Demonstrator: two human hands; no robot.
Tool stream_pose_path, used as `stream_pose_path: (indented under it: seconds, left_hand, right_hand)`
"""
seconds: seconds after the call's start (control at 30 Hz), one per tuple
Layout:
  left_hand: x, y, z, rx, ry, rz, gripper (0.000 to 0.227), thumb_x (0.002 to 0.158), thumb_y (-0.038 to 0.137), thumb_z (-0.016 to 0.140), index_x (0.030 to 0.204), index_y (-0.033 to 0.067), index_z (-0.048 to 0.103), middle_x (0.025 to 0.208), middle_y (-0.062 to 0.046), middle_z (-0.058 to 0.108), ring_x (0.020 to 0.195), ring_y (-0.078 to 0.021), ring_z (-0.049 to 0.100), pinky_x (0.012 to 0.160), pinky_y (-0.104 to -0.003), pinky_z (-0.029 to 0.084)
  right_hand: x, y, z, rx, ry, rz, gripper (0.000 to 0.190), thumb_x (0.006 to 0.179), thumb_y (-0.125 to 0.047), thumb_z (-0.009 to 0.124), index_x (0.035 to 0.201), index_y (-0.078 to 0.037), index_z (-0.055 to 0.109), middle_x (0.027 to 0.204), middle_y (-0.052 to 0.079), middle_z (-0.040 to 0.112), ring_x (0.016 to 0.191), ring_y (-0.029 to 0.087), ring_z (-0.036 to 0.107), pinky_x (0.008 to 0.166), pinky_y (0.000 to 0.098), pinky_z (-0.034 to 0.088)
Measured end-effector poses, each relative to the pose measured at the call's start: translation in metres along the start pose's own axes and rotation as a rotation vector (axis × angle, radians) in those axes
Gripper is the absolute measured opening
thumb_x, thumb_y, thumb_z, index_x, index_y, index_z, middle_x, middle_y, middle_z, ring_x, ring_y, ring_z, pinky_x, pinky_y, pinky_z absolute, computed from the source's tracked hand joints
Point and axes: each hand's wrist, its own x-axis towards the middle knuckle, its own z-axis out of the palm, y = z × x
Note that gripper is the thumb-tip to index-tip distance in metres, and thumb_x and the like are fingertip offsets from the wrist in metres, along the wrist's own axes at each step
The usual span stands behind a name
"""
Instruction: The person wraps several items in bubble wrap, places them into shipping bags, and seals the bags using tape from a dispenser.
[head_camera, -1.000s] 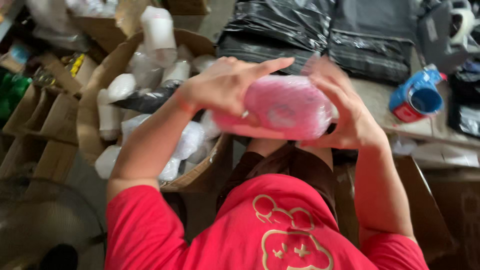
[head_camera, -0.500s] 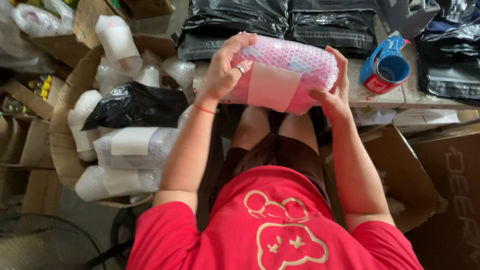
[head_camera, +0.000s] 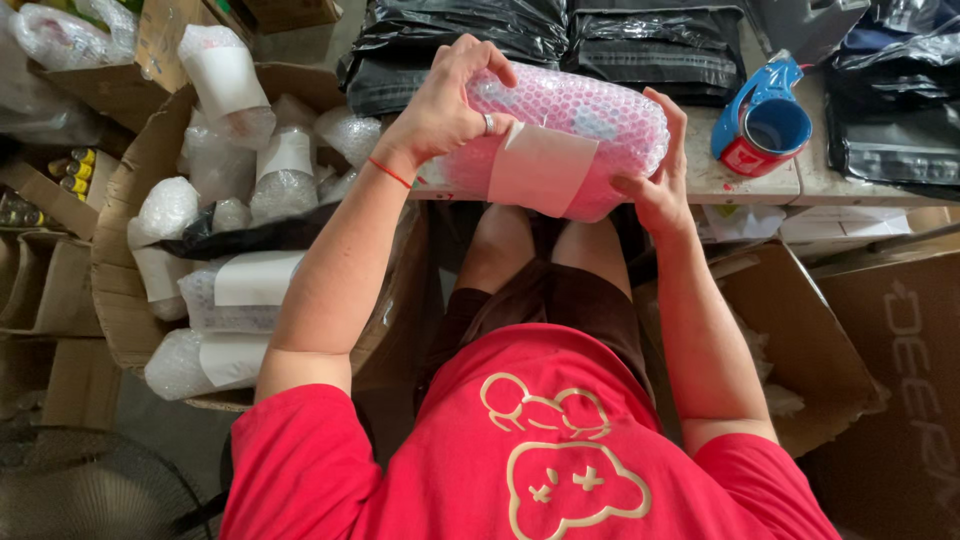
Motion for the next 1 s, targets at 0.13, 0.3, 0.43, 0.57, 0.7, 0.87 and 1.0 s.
stream_pose_path:
  seconds: [0.13, 0.3, 0.43, 0.57, 0.7, 0.87, 1.0]
  left_hand:
    - [0.0, 0.004, 0.003, 0.05, 0.008, -0.011, 0.044, 0.069, 0.019, 0.095, 0.101, 0.0132, 0.065, 0.106, -0.001, 0.056, 0.11, -0.0246, 0.051, 0.1, -0.038, 0.048]
    - [-0.005, 0.004, 0.01, 0.206, 0.136, 0.125, 0.044, 0.064, 0.024, 0.099, 0.092, 0.0143, 0.066, 0.095, 0.002, 0.058, 0.098, -0.0252, 0.052, 0.087, -0.039, 0.048]
    - [-0.015, 0.004, 0.021, 0.27, 0.311, 0.233, 0.04, 0.07, 0.034, 0.096, 0.085, 0.0137, 0.064, 0.085, -0.001, 0.054, 0.086, -0.0246, 0.05, 0.075, -0.039, 0.043]
    - [-0.019, 0.004, 0.033, 0.517, 0.476, 0.464, 0.037, 0.086, 0.045, 0.083, 0.078, 0.0162, 0.062, 0.075, 0.0, 0.049, 0.078, -0.0218, 0.05, 0.073, -0.041, 0.041]
    - [-0.017, 0.01, 0.03, 0.694, 0.469, 0.6, 0.049, 0.101, 0.056, 0.068, 0.075, 0.0159, 0.055, 0.077, 0.0, 0.047, 0.077, -0.0207, 0.053, 0.08, -0.039, 0.047]
    - [-0.015, 0.036, 0.028, 0.851, 0.53, 0.705, 0.064, 0.088, 0.073, 0.064, 0.068, 0.0143, 0.051, 0.071, -0.001, 0.048, 0.067, -0.0192, 0.051, 0.072, -0.036, 0.049]
    - [-0.044, 0.058, 0.042, 0.52, 0.233, 0.698, 0.046, 0.088, 0.056, 0.076, 0.084, 0.0114, 0.064, 0.084, -0.003, 0.065, 0.075, -0.0208, 0.061, 0.066, -0.036, 0.048]
  right_hand:
    - [-0.005, 0.0, 0.001, -0.033, 0.005, -0.014, 0.106, 0.078, -0.031, 0.089, 0.163, -0.01, 0.03, 0.145, 0.014, 0.051, 0.138, 0.026, 0.053, 0.12, 0.0441, 0.046]
    - [-0.016, 0.002, 0.005, -0.114, 0.006, -0.056, 0.107, 0.077, -0.033, 0.091, 0.162, -0.011, 0.03, 0.147, 0.013, 0.049, 0.14, 0.026, 0.051, 0.122, 0.0444, 0.045]
    - [-0.02, 0.006, 0.007, -0.058, 0.047, -0.072, 0.104, 0.078, -0.032, 0.093, 0.158, -0.01, 0.031, 0.147, 0.012, 0.047, 0.137, 0.025, 0.051, 0.121, 0.0439, 0.046]
    - [-0.018, 0.003, 0.007, -0.067, 0.04, -0.056, 0.106, 0.076, -0.032, 0.093, 0.159, -0.01, 0.032, 0.145, 0.012, 0.049, 0.137, 0.025, 0.052, 0.12, 0.0429, 0.046]
    - [-0.021, 0.002, 0.007, -0.151, 0.046, -0.075, 0.105, 0.077, -0.032, 0.093, 0.16, -0.009, 0.033, 0.147, 0.011, 0.047, 0.138, 0.024, 0.052, 0.121, 0.0417, 0.045]
    - [-0.015, 0.001, 0.007, -0.08, 0.087, -0.062, 0.102, 0.076, -0.032, 0.09, 0.158, -0.009, 0.035, 0.147, 0.011, 0.052, 0.139, 0.024, 0.054, 0.122, 0.0419, 0.047]
    - [-0.002, 0.004, 0.007, -0.173, 0.157, -0.085, 0.095, 0.08, -0.024, 0.091, 0.157, -0.008, 0.037, 0.149, 0.009, 0.048, 0.141, 0.024, 0.052, 0.122, 0.0423, 0.046]
